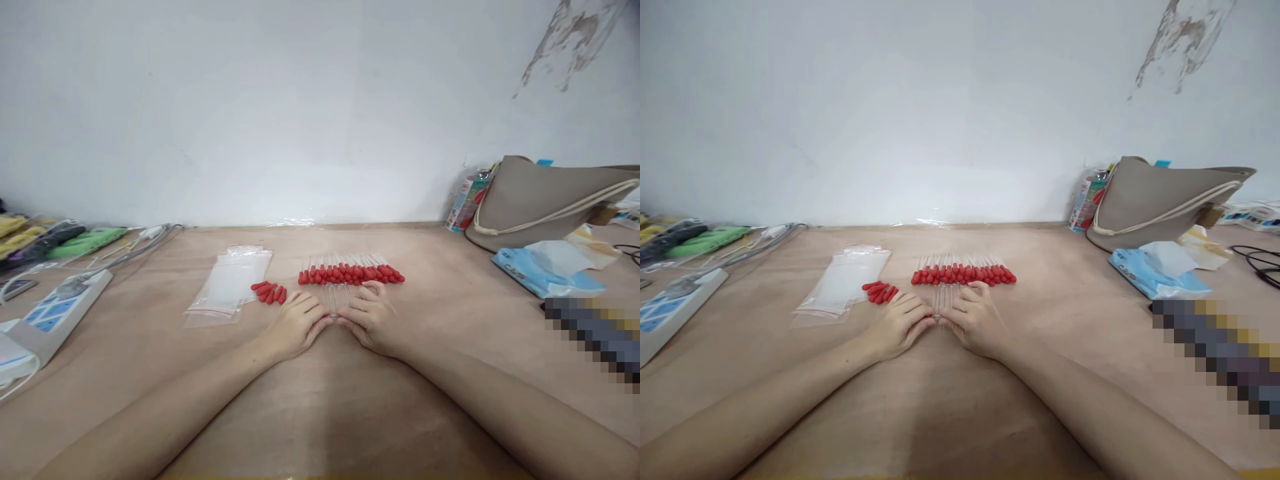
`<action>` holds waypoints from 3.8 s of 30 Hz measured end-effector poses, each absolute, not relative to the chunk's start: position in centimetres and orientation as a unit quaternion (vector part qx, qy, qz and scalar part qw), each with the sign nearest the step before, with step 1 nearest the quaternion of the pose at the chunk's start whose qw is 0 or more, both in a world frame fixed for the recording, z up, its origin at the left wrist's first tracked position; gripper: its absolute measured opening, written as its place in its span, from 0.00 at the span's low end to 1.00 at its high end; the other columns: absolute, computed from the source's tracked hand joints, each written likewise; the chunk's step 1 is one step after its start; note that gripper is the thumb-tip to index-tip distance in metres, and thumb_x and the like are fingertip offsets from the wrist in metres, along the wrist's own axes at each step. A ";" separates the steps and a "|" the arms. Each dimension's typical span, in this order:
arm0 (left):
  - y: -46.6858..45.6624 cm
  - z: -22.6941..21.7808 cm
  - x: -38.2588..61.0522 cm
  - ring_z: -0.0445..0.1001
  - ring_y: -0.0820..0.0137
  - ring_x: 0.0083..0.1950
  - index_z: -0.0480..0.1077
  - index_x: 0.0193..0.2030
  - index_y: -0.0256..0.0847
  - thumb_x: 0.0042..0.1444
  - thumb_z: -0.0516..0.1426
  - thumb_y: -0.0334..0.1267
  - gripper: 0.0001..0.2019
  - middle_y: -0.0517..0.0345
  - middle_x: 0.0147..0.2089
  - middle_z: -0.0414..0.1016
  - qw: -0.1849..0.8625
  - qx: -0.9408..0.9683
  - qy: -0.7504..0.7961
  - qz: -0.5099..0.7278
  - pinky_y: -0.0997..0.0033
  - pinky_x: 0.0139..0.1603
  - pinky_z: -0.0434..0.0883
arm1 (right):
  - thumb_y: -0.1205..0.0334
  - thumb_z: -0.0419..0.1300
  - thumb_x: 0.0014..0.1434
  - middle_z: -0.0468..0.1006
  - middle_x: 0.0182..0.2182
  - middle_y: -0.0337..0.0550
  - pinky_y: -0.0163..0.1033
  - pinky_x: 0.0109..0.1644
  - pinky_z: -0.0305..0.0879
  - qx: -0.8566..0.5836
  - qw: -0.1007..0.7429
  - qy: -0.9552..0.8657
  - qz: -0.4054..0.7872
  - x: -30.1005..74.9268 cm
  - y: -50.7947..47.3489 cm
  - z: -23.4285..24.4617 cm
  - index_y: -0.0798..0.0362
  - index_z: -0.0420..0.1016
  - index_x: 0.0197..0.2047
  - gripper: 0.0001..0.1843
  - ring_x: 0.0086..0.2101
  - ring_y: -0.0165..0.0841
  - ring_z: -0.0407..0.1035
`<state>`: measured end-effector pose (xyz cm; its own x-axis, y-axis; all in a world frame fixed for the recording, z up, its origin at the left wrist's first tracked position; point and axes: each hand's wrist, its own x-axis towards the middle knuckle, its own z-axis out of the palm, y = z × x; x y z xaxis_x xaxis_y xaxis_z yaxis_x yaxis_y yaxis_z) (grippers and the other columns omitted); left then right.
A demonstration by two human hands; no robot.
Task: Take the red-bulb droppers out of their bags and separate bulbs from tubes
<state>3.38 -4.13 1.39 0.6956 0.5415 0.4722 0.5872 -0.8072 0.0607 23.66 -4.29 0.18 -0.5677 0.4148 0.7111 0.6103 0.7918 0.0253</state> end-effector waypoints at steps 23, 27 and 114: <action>-5.0 2.3 0.8 0.63 0.69 0.34 0.64 0.32 0.38 0.61 0.42 0.36 0.13 0.56 0.30 0.66 0.034 -0.910 -0.350 -0.218 0.67 0.39 0.61 | 0.65 0.51 0.58 0.68 0.23 0.41 0.36 0.30 0.58 -0.301 0.433 -0.847 -0.065 25.5 -4.3 -0.3 0.53 0.73 0.39 0.10 0.26 0.30 0.59; -3.2 3.3 -0.6 0.66 0.69 0.38 0.65 0.45 0.40 0.62 0.42 0.38 0.14 0.55 0.36 0.66 -0.011 -0.852 -0.429 -0.300 0.70 0.40 0.64 | 0.65 0.48 0.60 0.70 0.29 0.44 0.37 0.34 0.63 -0.364 0.444 -0.818 0.023 25.4 -4.0 -0.4 0.52 0.70 0.45 0.13 0.30 0.30 0.65; -4.2 1.6 3.8 0.65 0.68 0.38 0.67 0.34 0.38 0.60 0.47 0.41 0.12 0.56 0.32 0.70 0.040 -0.914 -0.331 -0.231 0.66 0.40 0.60 | 0.64 0.50 0.60 0.68 0.27 0.42 0.35 0.32 0.55 -0.283 0.363 -0.885 -0.064 23.7 -3.8 -1.4 0.53 0.72 0.40 0.11 0.28 0.29 0.58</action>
